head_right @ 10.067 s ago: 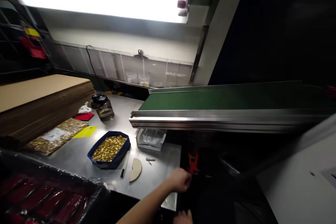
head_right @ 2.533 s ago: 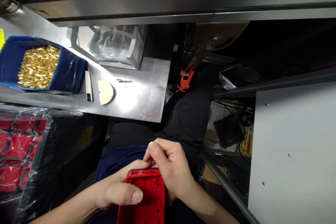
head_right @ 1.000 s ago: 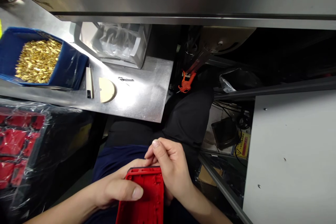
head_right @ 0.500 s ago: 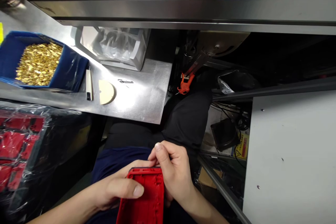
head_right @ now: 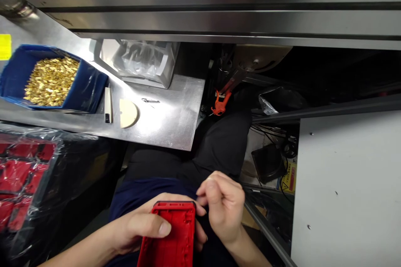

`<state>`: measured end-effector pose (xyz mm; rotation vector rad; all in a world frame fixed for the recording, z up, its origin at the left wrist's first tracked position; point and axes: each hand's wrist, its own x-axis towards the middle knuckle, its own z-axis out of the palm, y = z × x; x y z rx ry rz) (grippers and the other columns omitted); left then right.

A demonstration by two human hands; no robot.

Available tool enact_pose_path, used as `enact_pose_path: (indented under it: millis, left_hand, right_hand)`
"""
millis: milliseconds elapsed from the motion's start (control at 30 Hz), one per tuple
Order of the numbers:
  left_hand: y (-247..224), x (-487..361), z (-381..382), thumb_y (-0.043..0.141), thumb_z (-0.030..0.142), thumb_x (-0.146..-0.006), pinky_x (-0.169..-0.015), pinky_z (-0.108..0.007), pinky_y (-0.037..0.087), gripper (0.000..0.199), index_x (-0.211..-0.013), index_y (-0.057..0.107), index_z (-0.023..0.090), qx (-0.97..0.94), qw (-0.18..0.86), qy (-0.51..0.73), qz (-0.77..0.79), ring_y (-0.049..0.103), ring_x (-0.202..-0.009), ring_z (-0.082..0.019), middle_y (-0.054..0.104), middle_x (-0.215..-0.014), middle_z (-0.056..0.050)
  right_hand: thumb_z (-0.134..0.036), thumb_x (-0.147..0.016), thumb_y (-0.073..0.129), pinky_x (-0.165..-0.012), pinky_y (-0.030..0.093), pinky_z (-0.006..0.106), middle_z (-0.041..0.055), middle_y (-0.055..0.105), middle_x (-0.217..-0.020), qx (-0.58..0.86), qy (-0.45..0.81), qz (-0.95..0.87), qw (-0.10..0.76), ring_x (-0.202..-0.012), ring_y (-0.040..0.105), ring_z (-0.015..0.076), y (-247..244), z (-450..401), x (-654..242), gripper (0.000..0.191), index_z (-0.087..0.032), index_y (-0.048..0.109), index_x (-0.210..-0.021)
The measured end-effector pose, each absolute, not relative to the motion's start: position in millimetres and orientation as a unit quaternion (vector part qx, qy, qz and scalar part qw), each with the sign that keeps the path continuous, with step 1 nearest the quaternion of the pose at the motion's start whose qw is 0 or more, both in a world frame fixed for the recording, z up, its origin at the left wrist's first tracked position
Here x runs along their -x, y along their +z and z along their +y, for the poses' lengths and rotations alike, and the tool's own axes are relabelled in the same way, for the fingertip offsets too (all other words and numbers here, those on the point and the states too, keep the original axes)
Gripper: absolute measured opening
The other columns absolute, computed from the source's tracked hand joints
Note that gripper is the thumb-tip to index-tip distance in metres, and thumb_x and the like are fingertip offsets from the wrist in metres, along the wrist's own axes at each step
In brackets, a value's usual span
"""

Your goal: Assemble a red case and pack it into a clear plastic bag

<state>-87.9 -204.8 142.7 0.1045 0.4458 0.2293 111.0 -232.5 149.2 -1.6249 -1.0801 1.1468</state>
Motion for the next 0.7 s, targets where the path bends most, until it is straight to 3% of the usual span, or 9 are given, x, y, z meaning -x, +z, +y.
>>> enact_pose_path:
  millis: [100,167,267,333,433,533,600,700]
  left_hand:
    - [140.9,89.0,-205.6,0.072,0.033,-0.074,-0.099,-0.051,0.055,0.065,-0.134,0.064,0.009,-0.056,0.969,0.109,0.212,0.072,-0.113,-0.039,0.072,-0.125,-0.029]
    - [140.1,88.8,-205.3,0.072,0.033,-0.075,-0.099,-0.051,0.055,0.065,-0.134,0.064,0.009,-0.056,0.970,0.109,0.209,0.073,-0.113,-0.039,0.073,-0.125,-0.028]
    - [140.4,87.6,-204.4,0.072,0.032,-0.075,-0.097,-0.049,0.056,0.062,-0.132,0.066,0.008,-0.050,0.968,0.117,0.214,0.074,-0.110,-0.038,0.074,-0.123,-0.028]
    - [141.1,87.1,-204.3,0.072,0.033,-0.074,-0.094,-0.046,0.058,0.060,-0.128,0.068,0.007,-0.047,0.967,0.126,0.217,0.075,-0.106,-0.037,0.075,-0.119,-0.028]
    - [141.3,87.9,-205.6,0.072,0.034,-0.075,-0.092,-0.045,0.058,0.061,-0.129,0.067,0.007,-0.043,0.967,0.124,0.217,0.075,-0.105,-0.036,0.075,-0.117,-0.028]
    - [140.0,89.1,-207.4,0.071,0.033,-0.077,-0.095,-0.047,0.056,0.061,-0.132,0.065,0.008,-0.033,0.966,0.125,0.223,0.074,-0.108,-0.037,0.075,-0.119,-0.027]
    - [139.4,89.0,-207.8,0.071,0.034,-0.077,-0.097,-0.048,0.055,0.061,-0.133,0.065,0.009,-0.032,0.963,0.133,0.231,0.074,-0.108,-0.036,0.075,-0.118,-0.027]
    - [140.7,87.4,-206.7,0.074,0.037,-0.078,-0.094,-0.045,0.056,0.061,-0.132,0.066,0.011,-0.055,0.961,0.127,0.238,0.075,-0.104,-0.034,0.077,-0.116,-0.024]
  right_hand:
    - [-0.037,-0.105,0.050,-0.049,0.037,0.027,-0.0018,0.053,-0.056,0.701,0.401,-0.379,0.453,-0.048,0.048,0.0110,145.4,-233.1,-120.2,0.046,-0.019,0.062,-0.064]
    - [-0.036,-0.105,0.051,-0.053,0.041,0.026,-0.0013,0.058,-0.060,0.687,0.422,-0.395,0.440,-0.054,0.054,0.0118,147.2,-228.9,-122.4,0.040,-0.020,0.069,-0.073]
    - [-0.034,-0.105,0.052,-0.071,0.054,0.028,0.0018,0.076,-0.081,0.609,0.515,-0.468,0.381,-0.076,0.071,0.0163,152.8,-222.8,-119.7,0.029,-0.024,0.077,-0.095]
    - [-0.032,-0.104,0.053,-0.075,0.056,0.030,0.0024,0.080,-0.088,0.563,0.543,-0.507,0.363,-0.082,0.074,0.0178,153.8,-223.1,-117.0,0.027,-0.025,0.078,-0.098]
    - [-0.030,-0.104,0.052,-0.062,0.051,0.027,-0.0012,0.070,-0.063,0.597,0.467,-0.492,0.429,-0.060,0.066,0.0141,147.4,-228.9,-118.8,0.031,-0.022,0.075,-0.085]
    - [-0.035,-0.105,0.050,-0.044,0.033,0.023,-0.0064,0.046,-0.044,0.688,0.397,-0.398,0.459,-0.039,0.043,0.0087,137.0,-229.6,-128.8,0.042,-0.019,0.066,-0.070]
    - [-0.040,-0.105,0.051,-0.041,0.028,0.023,-0.0070,0.042,-0.043,0.723,0.386,-0.376,0.433,-0.037,0.038,0.0078,133.2,-223.4,-135.4,0.043,-0.019,0.065,-0.070]
    - [-0.040,-0.101,0.060,-0.049,0.039,0.022,-0.0044,0.055,-0.057,0.704,0.416,-0.423,0.390,-0.049,0.050,0.0094,138.0,-207.0,-137.0,0.028,-0.019,0.072,-0.087]
